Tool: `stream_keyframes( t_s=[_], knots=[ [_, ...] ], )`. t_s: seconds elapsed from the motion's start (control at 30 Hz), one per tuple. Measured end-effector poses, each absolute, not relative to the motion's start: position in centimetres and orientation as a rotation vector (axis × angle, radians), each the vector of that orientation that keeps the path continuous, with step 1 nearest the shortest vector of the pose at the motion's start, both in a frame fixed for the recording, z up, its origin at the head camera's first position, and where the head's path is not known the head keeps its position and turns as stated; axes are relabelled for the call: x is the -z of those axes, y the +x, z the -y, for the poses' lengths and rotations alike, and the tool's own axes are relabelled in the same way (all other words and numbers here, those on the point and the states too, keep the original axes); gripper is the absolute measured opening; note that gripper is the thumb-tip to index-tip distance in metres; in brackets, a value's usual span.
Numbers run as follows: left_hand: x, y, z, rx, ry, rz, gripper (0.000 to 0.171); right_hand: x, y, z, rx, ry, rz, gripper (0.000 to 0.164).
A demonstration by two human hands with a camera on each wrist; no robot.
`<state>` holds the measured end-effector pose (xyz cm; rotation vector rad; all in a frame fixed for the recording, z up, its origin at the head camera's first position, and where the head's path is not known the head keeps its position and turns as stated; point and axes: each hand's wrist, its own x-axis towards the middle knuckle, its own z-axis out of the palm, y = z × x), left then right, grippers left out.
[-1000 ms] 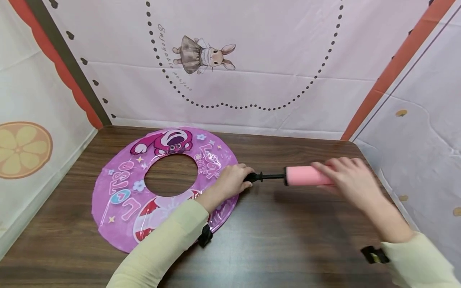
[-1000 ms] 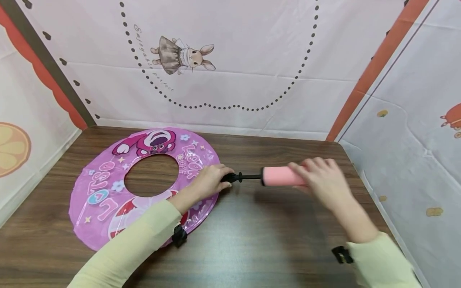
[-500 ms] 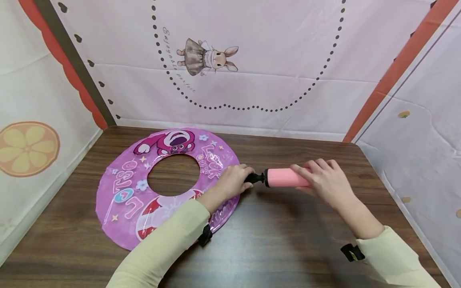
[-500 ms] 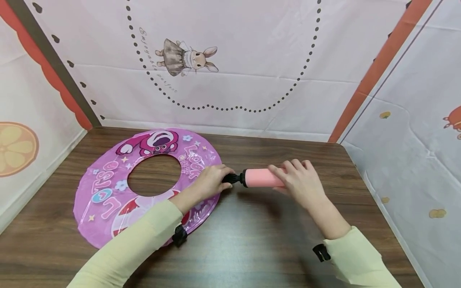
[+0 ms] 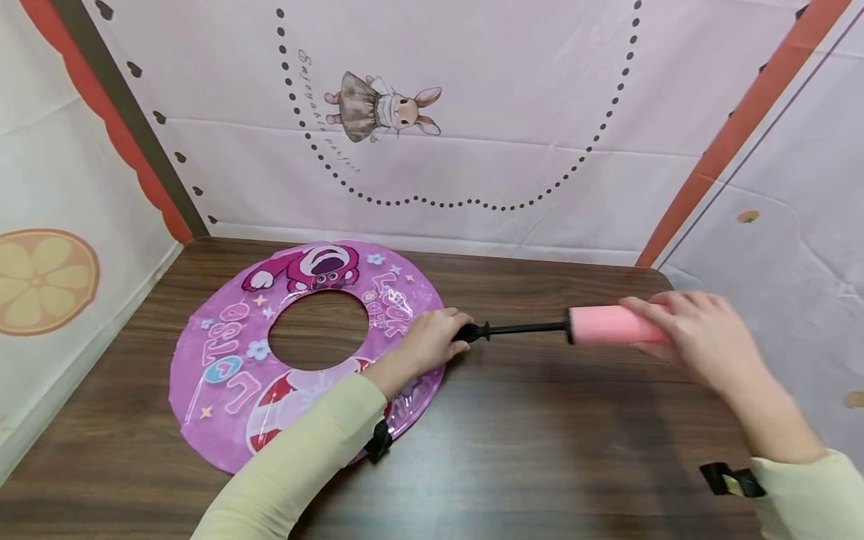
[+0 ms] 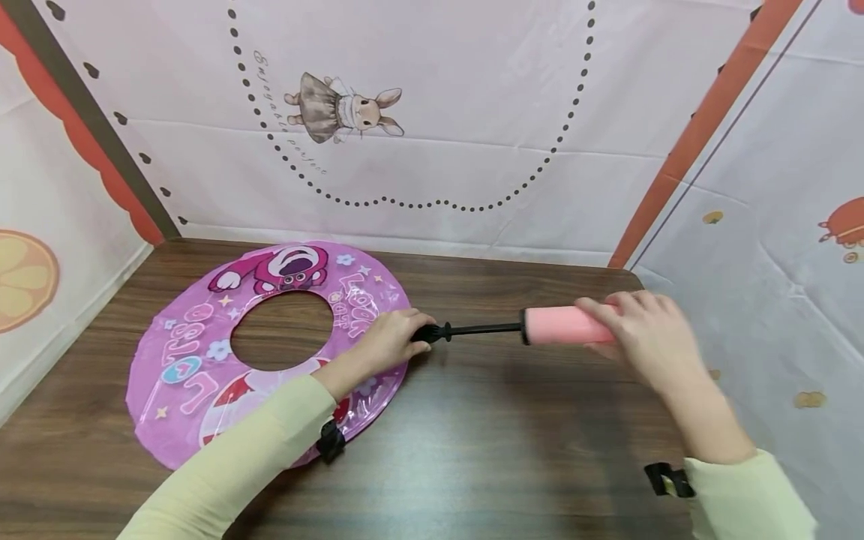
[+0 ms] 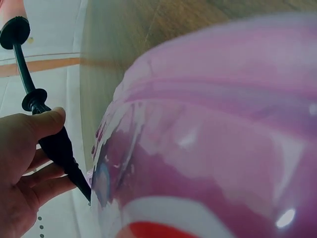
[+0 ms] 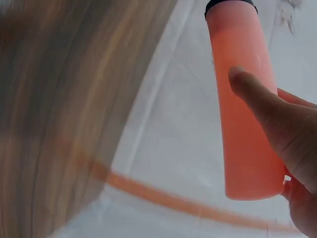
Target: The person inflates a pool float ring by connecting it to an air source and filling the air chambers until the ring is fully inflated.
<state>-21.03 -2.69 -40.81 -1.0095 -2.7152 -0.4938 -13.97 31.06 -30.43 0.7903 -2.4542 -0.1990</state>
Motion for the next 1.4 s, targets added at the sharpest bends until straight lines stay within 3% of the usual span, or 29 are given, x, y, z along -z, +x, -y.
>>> stream_keyframes(
  t_s=[0.07, 0.37, 0.73, 0.93, 1.03, 1.17, 1.27, 1.4],
  knots=[
    [40.8, -21.0, 2.7, 0.479, -1.019, 2.697, 0.039, 31.1, -14.6, -29.1, 0.237, 0.834, 2.432, 0.051],
    [41.0, -20.8, 2.5, 0.472, -1.021, 2.62, 0.037, 33.5, -16.1, -23.1, 0.339, 0.885, 2.361, 0.059],
    [40.6, -21.1, 2.3, 0.528, -0.951, 2.785, 0.04, 33.0, -15.4, -26.5, 0.246, 0.867, 2.414, 0.056],
    [40.5, -21.1, 2.6, 0.512, -0.955, 2.785, 0.039, 31.1, -14.2, -31.0, 0.152, 0.788, 2.421, 0.074],
    [40.5, -20.9, 2.7, 0.508, -0.951, 2.777, 0.039, 30.5, -13.8, -32.1, 0.13, 0.762, 2.405, 0.069],
    [40.5, -20.7, 2.6, 0.511, -0.964, 2.747, 0.038, 31.2, -14.4, -29.8, 0.195, 0.824, 2.398, 0.049],
    [40.4, -20.7, 2.4, 0.5, -0.972, 2.723, 0.037, 32.1, -15.2, -27.0, 0.241, 0.87, 2.383, 0.059],
    [40.2, -20.6, 2.3, 0.485, -0.962, 2.722, 0.036, 33.1, -16.0, -24.3, 0.254, 0.873, 2.355, 0.059]
  ],
)
